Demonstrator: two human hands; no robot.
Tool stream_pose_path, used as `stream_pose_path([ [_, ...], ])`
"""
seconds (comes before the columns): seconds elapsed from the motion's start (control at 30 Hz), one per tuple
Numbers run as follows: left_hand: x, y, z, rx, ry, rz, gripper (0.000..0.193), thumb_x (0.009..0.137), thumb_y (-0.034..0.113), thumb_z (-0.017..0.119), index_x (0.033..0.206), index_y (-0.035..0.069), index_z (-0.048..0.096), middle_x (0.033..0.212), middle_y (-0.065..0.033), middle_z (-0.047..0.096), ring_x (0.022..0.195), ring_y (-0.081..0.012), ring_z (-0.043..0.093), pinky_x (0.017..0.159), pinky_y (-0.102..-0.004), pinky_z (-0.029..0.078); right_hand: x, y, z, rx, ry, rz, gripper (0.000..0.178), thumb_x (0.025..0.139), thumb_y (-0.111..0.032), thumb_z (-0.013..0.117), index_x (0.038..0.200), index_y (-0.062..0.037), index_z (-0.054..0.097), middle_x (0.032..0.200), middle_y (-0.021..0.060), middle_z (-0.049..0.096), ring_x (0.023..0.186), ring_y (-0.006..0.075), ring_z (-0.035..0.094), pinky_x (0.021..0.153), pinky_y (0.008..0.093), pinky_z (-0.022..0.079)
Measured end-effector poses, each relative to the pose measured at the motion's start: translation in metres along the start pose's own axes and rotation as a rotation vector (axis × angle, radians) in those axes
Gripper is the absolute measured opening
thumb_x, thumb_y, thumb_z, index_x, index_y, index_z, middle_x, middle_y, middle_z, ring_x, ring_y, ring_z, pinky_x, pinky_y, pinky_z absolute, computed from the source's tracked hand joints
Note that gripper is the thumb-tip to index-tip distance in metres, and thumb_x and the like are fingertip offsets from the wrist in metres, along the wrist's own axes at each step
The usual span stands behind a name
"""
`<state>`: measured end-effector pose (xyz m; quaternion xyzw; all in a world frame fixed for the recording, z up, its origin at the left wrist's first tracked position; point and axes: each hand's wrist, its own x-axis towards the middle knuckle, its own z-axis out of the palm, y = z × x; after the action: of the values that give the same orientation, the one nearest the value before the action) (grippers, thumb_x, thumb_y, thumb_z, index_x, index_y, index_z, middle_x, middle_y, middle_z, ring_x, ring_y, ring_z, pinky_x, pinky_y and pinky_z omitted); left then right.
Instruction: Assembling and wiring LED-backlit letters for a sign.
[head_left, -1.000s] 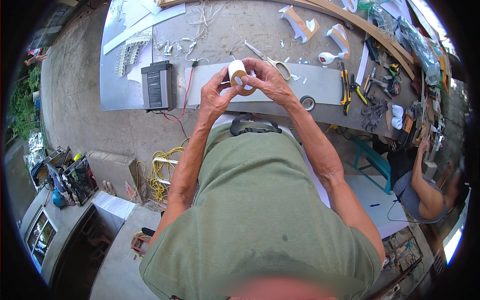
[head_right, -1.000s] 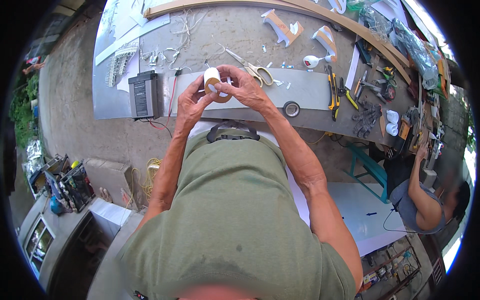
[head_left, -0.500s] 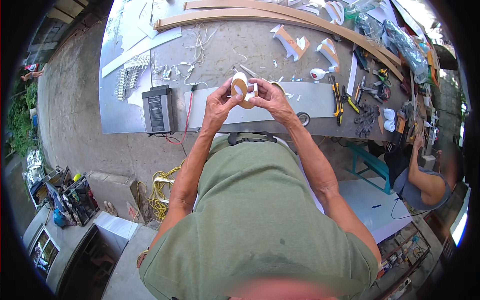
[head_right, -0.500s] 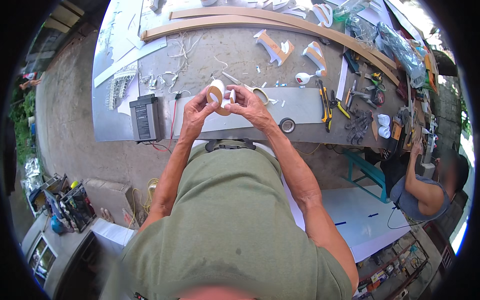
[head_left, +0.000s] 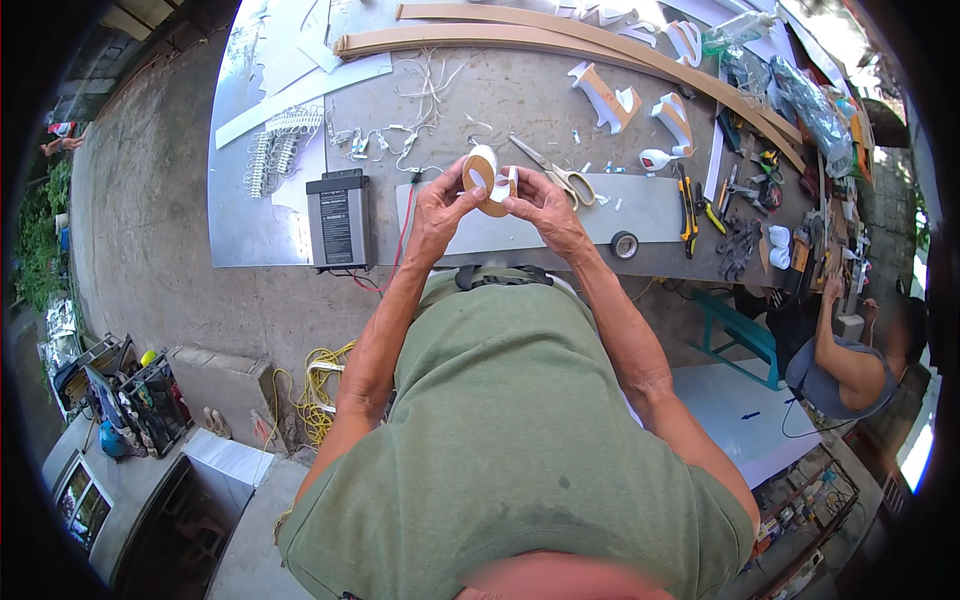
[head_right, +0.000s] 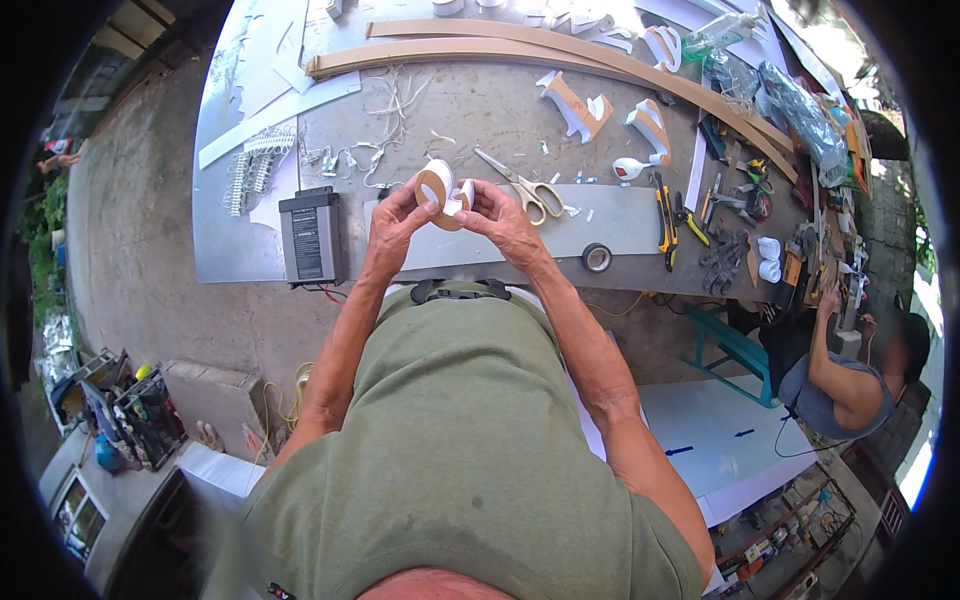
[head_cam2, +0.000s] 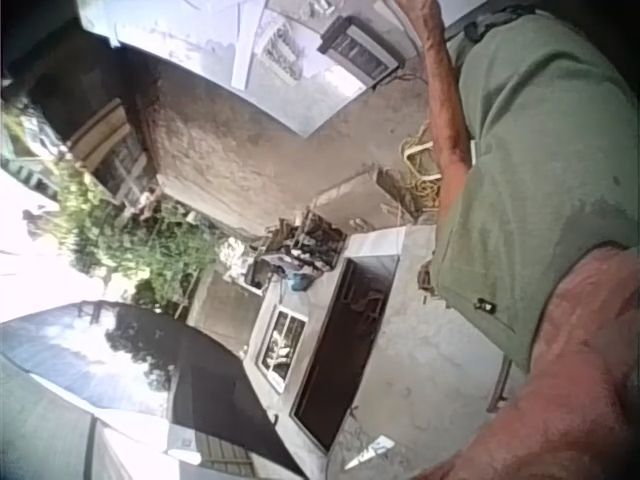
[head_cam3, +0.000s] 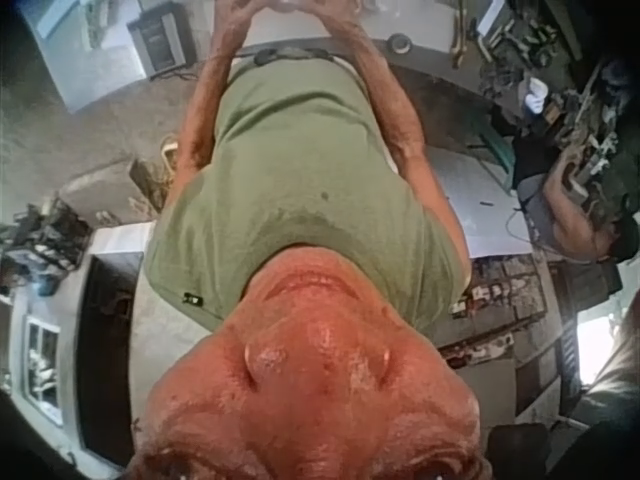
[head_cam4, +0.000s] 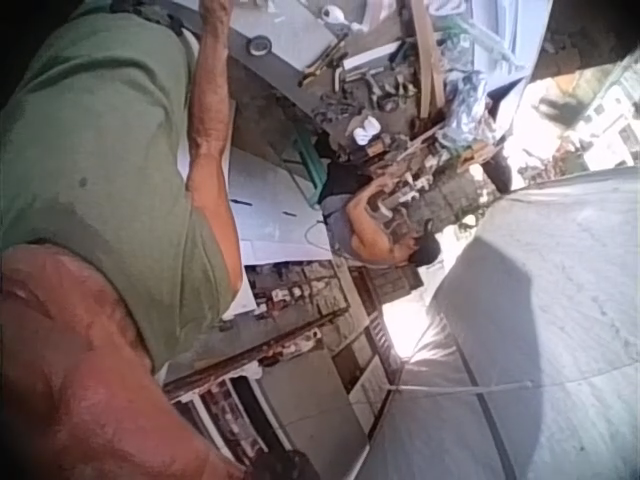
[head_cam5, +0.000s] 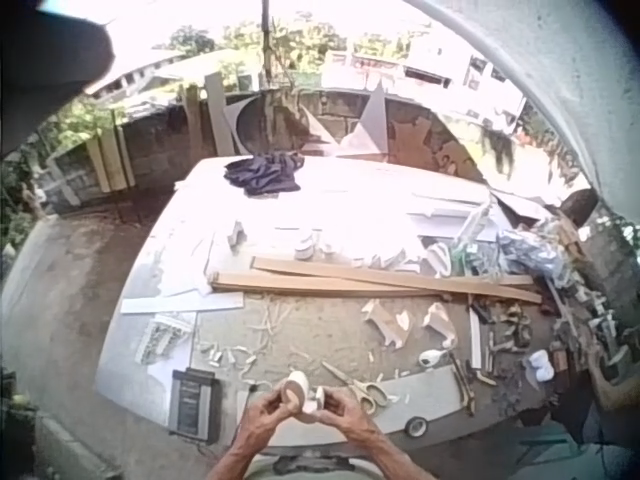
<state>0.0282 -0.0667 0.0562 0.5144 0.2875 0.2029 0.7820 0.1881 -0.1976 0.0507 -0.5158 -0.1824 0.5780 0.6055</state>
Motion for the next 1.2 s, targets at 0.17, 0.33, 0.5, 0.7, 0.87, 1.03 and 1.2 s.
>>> stream_pose_path([
  [0.17,-0.005,0.004,-0.016,0.014,0.004,0.002,0.057,0.093,0.014,0.071,0.143,-0.004,0.048,0.120,-0.0127,0.066,0.109,-0.0169,0.063,0.097,-0.0324,0.051,0.008,0.004,0.015,-0.035,0.003,0.003,0.064,0.084,-0.019,0.081,0.135,0.0042,0.051,0.125,0.0133,0.062,0.117,0.0194,0.059,0.103,0.0337,0.048],
  [0.33,-0.004,0.011,-0.031,-0.014,-0.007,-0.032,0.054,0.093,0.012,0.069,0.141,-0.004,0.050,0.128,-0.0134,0.063,0.119,-0.0189,0.059,0.105,-0.0337,0.046,0.017,0.009,0.028,-0.052,0.010,-0.008,0.060,0.085,-0.021,0.080,0.133,0.0041,0.053,0.119,0.0118,0.065,0.114,0.0179,0.061,0.101,0.0328,0.048],
  [0.5,0.000,0.012,-0.044,0.039,0.009,0.023,0.057,0.093,0.014,0.071,0.142,-0.005,0.049,0.119,-0.0148,0.066,0.108,-0.0179,0.064,0.096,-0.0319,0.053,0.027,0.017,0.042,-0.012,0.048,-0.036,0.061,0.086,-0.021,0.079,0.134,0.0048,0.052,0.119,0.0129,0.065,0.113,0.0182,0.061,0.099,0.0330,0.050],
  [0.7,0.011,0.018,-0.052,0.012,-0.012,0.032,0.059,0.092,0.015,0.072,0.142,-0.006,0.048,0.122,-0.0165,0.066,0.111,-0.0191,0.063,0.097,-0.0327,0.053,0.036,0.013,0.047,-0.034,0.093,-0.057,0.060,0.086,-0.020,0.078,0.133,0.0065,0.052,0.117,0.0137,0.065,0.110,0.0186,0.062,0.094,0.0328,0.053],
  [0.87,0.031,0.022,-0.052,-0.036,-0.058,0.016,0.065,0.091,0.017,0.073,0.144,-0.007,0.044,0.123,-0.0185,0.065,0.112,-0.0215,0.064,0.097,-0.0335,0.053,0.045,-0.002,0.041,-0.067,0.122,-0.086,0.059,0.087,-0.018,0.077,0.134,0.0072,0.052,0.117,0.0134,0.065,0.107,0.0186,0.063,0.094,0.0330,0.053],
  [1.03,0.045,0.016,-0.051,-0.024,-0.021,-0.004,0.070,0.091,0.018,0.074,0.144,-0.010,0.040,0.128,-0.0227,0.062,0.113,-0.0244,0.064,0.098,-0.0338,0.053,0.054,-0.017,0.035,-0.095,0.177,-0.119,0.059,0.087,-0.017,0.077,0.134,0.0078,0.051,0.117,0.0133,0.065,0.107,0.0181,0.064,0.094,0.0323,0.053],
  [1.2,0.048,0.018,-0.051,-0.028,-0.017,-0.070,0.072,0.091,0.019,0.075,0.145,-0.011,0.038,0.129,-0.0243,0.060,0.116,-0.0257,0.062,0.097,-0.0342,0.054,0.062,-0.029,0.031,-0.171,0.266,-0.179,0.059,0.086,-0.019,0.078,0.132,0.0078,0.053,0.114,0.0140,0.067,0.104,0.0175,0.065,0.091,0.0307,0.055],
])
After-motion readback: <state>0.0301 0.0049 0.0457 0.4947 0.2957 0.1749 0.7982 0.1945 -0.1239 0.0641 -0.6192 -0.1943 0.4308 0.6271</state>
